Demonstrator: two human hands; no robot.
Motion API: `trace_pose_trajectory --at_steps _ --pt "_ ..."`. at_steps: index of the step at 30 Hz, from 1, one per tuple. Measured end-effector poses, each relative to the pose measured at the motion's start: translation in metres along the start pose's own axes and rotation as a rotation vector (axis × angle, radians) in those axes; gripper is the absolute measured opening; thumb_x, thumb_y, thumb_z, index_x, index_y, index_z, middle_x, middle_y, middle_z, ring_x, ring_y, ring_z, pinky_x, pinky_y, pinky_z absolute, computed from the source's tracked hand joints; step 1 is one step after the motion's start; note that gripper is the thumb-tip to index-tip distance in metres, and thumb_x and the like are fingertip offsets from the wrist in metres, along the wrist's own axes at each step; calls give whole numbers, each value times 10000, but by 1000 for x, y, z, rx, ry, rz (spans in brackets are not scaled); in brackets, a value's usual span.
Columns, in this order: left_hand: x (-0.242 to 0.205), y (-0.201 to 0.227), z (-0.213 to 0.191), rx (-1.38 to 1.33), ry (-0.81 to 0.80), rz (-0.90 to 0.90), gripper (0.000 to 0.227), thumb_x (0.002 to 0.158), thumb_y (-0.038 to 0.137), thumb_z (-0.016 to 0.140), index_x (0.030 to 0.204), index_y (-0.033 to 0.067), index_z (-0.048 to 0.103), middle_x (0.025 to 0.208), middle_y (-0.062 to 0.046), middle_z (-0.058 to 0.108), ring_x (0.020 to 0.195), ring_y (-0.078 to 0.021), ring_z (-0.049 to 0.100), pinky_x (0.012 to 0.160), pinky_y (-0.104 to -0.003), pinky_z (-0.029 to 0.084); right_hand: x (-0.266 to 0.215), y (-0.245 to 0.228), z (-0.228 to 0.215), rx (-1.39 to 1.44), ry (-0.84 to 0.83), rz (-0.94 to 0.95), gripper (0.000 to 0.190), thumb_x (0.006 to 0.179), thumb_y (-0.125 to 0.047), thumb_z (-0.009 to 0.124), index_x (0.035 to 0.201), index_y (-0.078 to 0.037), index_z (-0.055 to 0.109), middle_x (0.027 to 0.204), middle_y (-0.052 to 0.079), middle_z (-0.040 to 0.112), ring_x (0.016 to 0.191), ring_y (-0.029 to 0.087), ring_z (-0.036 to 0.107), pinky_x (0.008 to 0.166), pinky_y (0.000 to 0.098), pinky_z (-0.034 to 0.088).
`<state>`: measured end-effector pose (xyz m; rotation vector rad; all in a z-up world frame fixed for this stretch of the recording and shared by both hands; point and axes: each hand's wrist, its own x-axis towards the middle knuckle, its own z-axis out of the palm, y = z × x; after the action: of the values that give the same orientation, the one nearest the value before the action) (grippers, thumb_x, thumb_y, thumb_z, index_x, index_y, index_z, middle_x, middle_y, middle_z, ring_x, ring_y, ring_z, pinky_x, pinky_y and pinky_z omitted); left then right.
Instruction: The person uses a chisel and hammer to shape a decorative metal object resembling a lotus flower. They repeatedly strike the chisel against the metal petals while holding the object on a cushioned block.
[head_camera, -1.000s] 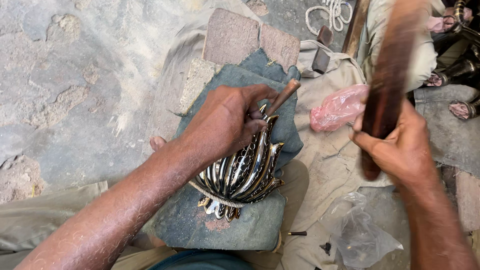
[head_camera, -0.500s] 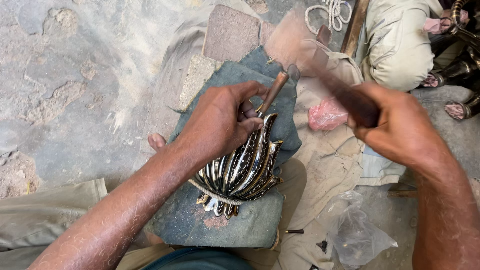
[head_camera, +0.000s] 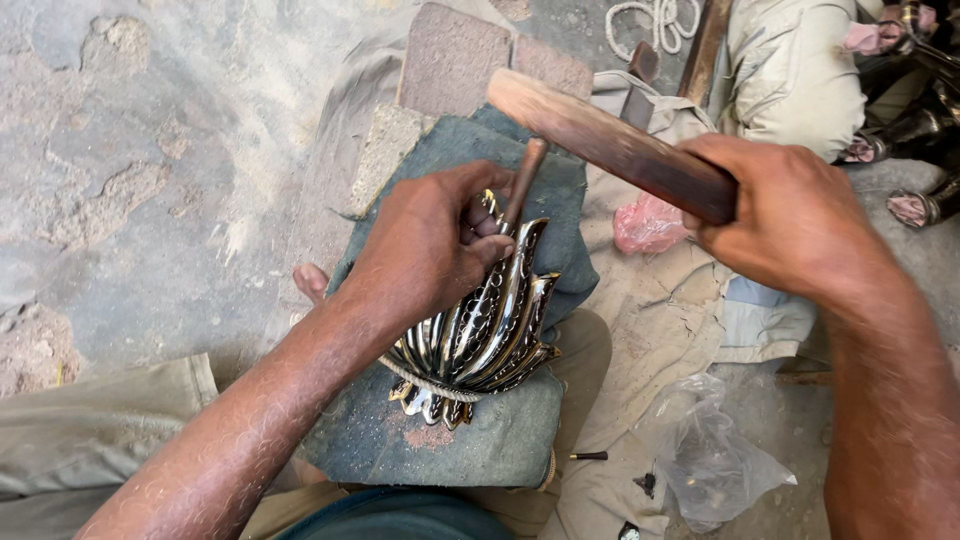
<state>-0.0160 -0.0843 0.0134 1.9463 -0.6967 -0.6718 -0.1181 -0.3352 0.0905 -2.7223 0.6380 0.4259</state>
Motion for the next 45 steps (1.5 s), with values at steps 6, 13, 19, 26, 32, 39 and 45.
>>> trace_pose_trajectory --at_steps 6,13,19,26,32,39,45 --pt "-11 1 2 -25 95 43 504 796 101 825 1273 134 667 781 -43 731 662 -170 707 617 -350 573 9 10 2 84 32 1 432 835 -2 725 1246 -99 638 906 108 705 795 224 697 713 449 611" --pt "-12 -2 5 1 105 -13 467 792 105 834 1231 117 674 748 -50 721 651 -169 706 624 -352 566 16 7 -2 -277 -19 -90 509 834 -60 809 1310 -209 706 927 62 738 802 224 694 720 457 563" --pt "-13 -3 5 -8 118 -39 462 789 112 837 1215 91 660 744 -39 724 651 -155 706 623 -339 571 13 -11 -8 -75 -48 -33 500 883 -40 702 1357 -182 628 891 85 690 747 239 690 661 425 602" --pt "-11 -1 4 -19 109 -63 441 789 106 828 1205 103 681 739 -32 727 649 -135 709 625 -321 573 16 -3 -7 -152 -12 -2 503 843 18 726 1317 -124 641 907 129 705 788 244 712 660 431 608" --pt "-9 4 1 7 81 -92 431 783 115 844 1186 109 693 729 -35 727 646 -139 690 619 -332 562 23 13 -1 153 53 -101 424 823 -68 730 1225 -127 606 958 62 723 861 181 715 766 408 602" --pt "-23 4 10 33 181 62 448 776 68 837 1202 116 708 759 -53 738 650 -155 717 596 -333 570 15 -1 -10 122 52 -190 446 822 -33 734 1244 -136 629 921 40 711 821 202 708 739 387 594" --pt "-20 2 10 44 157 21 464 782 94 845 1212 83 673 784 -58 744 660 -174 735 608 -328 594 9 -1 -17 99 94 -247 463 807 8 718 1256 -83 648 894 104 697 801 248 708 693 406 599"
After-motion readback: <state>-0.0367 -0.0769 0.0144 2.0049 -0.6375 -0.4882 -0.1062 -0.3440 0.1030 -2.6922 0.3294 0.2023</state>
